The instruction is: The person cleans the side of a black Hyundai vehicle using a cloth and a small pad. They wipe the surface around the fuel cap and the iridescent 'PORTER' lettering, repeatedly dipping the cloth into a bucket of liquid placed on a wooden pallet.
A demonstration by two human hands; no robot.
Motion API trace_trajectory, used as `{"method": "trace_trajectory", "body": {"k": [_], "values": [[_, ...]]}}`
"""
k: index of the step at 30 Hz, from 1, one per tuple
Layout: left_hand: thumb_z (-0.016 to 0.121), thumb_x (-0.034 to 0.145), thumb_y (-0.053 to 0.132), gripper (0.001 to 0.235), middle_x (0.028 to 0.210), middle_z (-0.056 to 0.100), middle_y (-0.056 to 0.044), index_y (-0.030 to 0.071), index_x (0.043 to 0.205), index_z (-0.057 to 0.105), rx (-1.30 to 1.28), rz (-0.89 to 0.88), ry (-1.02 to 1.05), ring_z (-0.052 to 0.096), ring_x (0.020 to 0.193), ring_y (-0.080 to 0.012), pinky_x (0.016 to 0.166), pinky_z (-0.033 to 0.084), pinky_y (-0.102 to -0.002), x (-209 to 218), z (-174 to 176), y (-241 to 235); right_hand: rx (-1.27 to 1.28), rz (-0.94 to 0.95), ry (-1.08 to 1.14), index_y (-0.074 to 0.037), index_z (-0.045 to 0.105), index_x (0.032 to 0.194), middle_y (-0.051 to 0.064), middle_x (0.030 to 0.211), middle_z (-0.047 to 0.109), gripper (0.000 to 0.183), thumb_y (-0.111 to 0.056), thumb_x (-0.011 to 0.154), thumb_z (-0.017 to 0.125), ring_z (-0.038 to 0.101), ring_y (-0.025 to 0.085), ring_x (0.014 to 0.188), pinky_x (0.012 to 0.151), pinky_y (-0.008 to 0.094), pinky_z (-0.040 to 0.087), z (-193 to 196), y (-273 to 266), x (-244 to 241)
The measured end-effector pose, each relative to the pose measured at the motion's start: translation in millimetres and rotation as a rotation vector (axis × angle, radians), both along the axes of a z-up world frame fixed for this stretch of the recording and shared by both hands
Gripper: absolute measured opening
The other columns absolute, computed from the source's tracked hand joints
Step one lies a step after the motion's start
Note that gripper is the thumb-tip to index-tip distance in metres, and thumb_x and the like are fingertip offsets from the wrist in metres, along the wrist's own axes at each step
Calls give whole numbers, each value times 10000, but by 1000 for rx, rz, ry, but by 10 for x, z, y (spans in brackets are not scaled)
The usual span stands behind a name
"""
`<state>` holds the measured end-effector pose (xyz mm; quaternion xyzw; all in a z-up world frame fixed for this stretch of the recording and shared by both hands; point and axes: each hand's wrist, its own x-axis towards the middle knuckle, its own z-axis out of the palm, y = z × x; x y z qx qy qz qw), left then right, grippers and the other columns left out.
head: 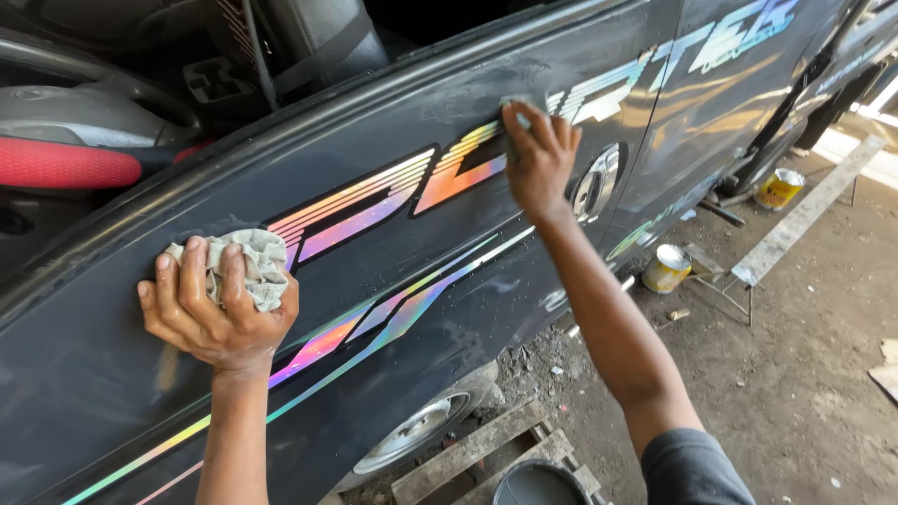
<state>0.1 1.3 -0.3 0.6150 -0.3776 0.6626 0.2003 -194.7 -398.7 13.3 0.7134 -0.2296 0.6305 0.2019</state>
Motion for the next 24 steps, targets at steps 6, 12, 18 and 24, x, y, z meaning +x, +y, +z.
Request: {"method": "trace_trajectory", "body": {"k": [6,12,18,24], "values": [[644,1099,323,358,1421,622,-181,92,1364,584,10,-6,-22,554,1350,-415,1163,373,-588,-39,58,-9,100,38,-32,-132,751,1276,-10,1263,689,402,-40,885,750,587,210,1062,895,376,423,33,245,-29],[626,1097,326,340,1402,628,-194,82,1332,601,1,12,-32,583,1327,-430,1146,386,-586,-56,56,-35,148,-27,-109,-174,703,1340,11,1379,667,439,-79,917,767,593,231,1216,1003,381,467,-1,101,79],[615,1096,352,364,1407,625,-202,80,1337,596,6,30,-24,578,1334,-430,1144,382,-585,-70,59,-27,146,84,-8,-169,623,1454,24,1479,618,548,-159,933,792,596,237,1264,970,387,492,-54,288,137],[619,1085,327,355,1418,615,-199,81,1339,589,2,19,-18,574,1334,-434,1145,384,-587,-79,63,-31,148,31,-76,-239,614,1435,10,1475,607,580,-102,898,785,580,220,1264,921,385,478,52,656,463]]}}
